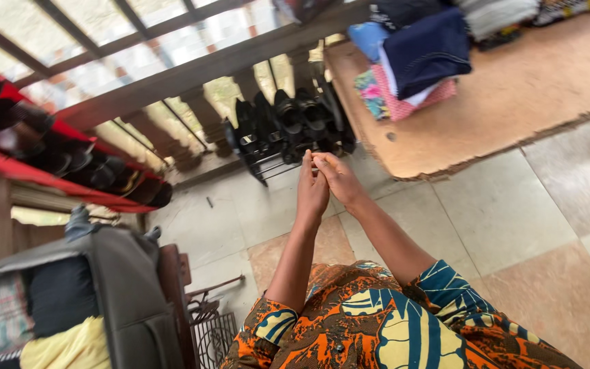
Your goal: The person folds several items of clothing and places them into a suitcase.
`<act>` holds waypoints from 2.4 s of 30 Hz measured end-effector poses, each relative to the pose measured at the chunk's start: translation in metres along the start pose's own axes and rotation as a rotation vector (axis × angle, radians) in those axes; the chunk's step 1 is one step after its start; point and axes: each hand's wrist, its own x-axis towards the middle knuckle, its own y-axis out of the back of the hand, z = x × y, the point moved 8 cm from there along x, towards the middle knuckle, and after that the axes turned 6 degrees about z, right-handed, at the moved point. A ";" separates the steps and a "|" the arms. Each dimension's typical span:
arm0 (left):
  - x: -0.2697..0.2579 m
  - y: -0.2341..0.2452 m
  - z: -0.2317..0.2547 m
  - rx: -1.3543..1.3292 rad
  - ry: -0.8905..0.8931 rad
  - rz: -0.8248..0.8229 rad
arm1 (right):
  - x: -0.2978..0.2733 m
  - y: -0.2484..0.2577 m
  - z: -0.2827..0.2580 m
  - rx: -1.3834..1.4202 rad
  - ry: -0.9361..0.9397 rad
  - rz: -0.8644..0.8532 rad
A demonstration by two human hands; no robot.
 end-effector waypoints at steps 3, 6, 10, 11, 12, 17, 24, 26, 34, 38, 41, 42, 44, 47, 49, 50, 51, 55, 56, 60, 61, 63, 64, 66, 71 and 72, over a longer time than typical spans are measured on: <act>-0.010 -0.078 -0.011 -0.080 0.010 -0.118 | -0.012 0.078 0.008 0.083 -0.074 0.077; -0.031 -0.154 -0.022 -0.039 0.036 -0.256 | -0.037 0.160 0.009 0.045 -0.045 0.237; -0.072 -0.255 -0.024 0.035 0.007 -0.460 | -0.081 0.260 0.010 0.165 -0.046 0.421; -0.082 -0.276 -0.021 0.065 -0.040 -0.497 | -0.093 0.281 0.009 0.173 -0.044 0.462; -0.092 -0.295 -0.018 0.094 -0.087 -0.534 | -0.104 0.301 0.006 0.182 -0.042 0.502; -0.134 -0.376 -0.026 0.237 -0.060 -0.730 | -0.155 0.375 0.002 0.076 -0.141 0.726; -0.146 -0.465 -0.016 0.148 -0.059 -0.885 | -0.162 0.458 -0.001 0.206 -0.061 0.849; -0.135 -0.491 -0.008 0.142 -0.035 -0.924 | -0.149 0.483 -0.006 0.187 -0.068 0.873; -0.055 -0.580 0.008 0.129 0.007 -0.919 | -0.058 0.557 -0.030 0.117 -0.029 0.818; -0.005 -0.608 -0.005 0.045 0.041 -0.891 | -0.002 0.582 -0.021 0.109 -0.072 0.785; 0.025 -0.620 -0.015 0.125 0.060 -0.830 | 0.030 0.597 -0.008 0.130 -0.105 0.768; 0.033 -0.621 -0.018 0.152 0.082 -0.824 | 0.039 0.599 -0.002 0.141 -0.123 0.761; 0.050 -0.621 -0.019 0.159 0.122 -0.805 | 0.059 0.599 0.001 0.145 -0.146 0.724; 0.083 -0.619 -0.018 0.115 0.158 -0.739 | 0.099 0.599 -0.006 0.112 -0.188 0.642; 0.107 -0.617 -0.021 0.105 0.169 -0.668 | 0.125 0.594 -0.008 0.085 -0.216 0.578; 0.117 -0.615 -0.021 0.104 0.157 -0.638 | 0.139 0.591 -0.009 0.076 -0.222 0.544; 0.128 -0.612 -0.022 0.103 0.146 -0.596 | 0.153 0.588 -0.009 0.065 -0.230 0.497; 0.165 -0.600 -0.028 0.141 0.186 -0.441 | 0.203 0.580 0.001 0.052 -0.323 0.357; 0.175 -0.597 -0.029 0.162 0.202 -0.394 | 0.215 0.578 0.004 0.040 -0.345 0.321; 0.202 -0.599 -0.032 0.209 0.221 -0.228 | 0.261 0.575 0.004 0.022 -0.390 0.134; 0.211 -0.598 -0.030 0.213 0.213 -0.179 | 0.277 0.575 0.000 0.020 -0.387 0.101; 0.230 -0.599 -0.024 0.228 0.139 -0.085 | 0.303 0.581 -0.006 0.016 -0.386 0.049; 0.236 -0.601 -0.022 0.237 0.104 -0.044 | 0.314 0.585 -0.007 0.035 -0.396 0.038; 0.254 -0.598 -0.016 0.065 0.097 0.046 | 0.348 0.589 -0.011 0.072 -0.403 0.017; 0.278 -0.580 0.014 -0.011 0.107 0.202 | 0.448 0.567 -0.002 -0.090 -0.279 -0.103; 0.281 -0.577 0.021 -0.021 0.113 0.224 | 0.469 0.561 0.003 -0.116 -0.237 -0.077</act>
